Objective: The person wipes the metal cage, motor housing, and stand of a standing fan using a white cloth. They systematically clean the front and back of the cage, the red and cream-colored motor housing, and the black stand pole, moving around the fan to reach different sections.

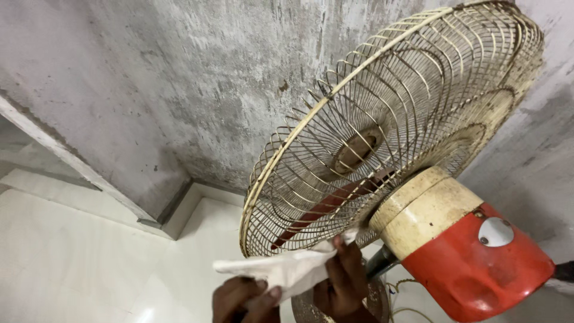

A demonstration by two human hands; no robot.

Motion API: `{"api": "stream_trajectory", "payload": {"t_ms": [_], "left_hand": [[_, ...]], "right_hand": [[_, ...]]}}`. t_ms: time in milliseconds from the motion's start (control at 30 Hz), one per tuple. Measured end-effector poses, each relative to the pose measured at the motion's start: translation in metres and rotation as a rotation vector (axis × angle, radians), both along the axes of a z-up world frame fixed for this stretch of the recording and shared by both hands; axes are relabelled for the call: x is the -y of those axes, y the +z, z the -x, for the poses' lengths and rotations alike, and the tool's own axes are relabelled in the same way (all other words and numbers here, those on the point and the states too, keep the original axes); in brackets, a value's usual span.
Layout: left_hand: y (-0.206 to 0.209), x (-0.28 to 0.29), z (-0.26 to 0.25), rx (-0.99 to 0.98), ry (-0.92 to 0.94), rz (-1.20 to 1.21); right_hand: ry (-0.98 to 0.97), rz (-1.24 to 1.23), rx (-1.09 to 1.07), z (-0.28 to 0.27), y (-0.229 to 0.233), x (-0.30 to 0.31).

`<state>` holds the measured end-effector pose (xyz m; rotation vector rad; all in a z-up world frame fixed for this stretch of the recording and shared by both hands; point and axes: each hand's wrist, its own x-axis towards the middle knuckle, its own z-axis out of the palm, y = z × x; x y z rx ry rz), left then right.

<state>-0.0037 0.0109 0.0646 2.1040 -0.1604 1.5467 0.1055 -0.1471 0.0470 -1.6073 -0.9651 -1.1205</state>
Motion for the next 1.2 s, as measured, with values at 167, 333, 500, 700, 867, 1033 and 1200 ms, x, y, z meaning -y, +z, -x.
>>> {"api": "stream_trajectory", "payload": {"t_ms": [167,333,500,700,867,1033,1200], "left_hand": [[-0.009,-0.007,-0.012,-0.192,-0.031,0.161],[-0.051,0.003,-0.027,-0.267,-0.181,0.315],[-0.069,0.044,-0.042,-0.281,-0.429,0.422],[-0.058,0.074,-0.047,-0.301,-0.525,0.404],[-0.019,0.100,-0.055,-0.290,-0.563,0.332],[0.051,0.120,-0.061,-0.343,-0.479,0.122],[0.095,0.129,-0.076,-0.268,-0.570,-0.035]], "right_hand": [[-0.132,0.036,0.004,-0.001,-0.019,0.002],[-0.120,-0.037,-0.132,-0.011,-0.032,0.009],[-0.171,-0.028,-0.222,-0.002,0.015,0.027],[-0.137,0.386,0.083,0.027,0.061,0.079],[-0.495,0.550,0.212,0.048,0.121,0.139],[-0.529,0.749,-0.090,0.009,0.193,0.158],[-0.410,0.893,-0.365,-0.036,0.219,0.177]]}}
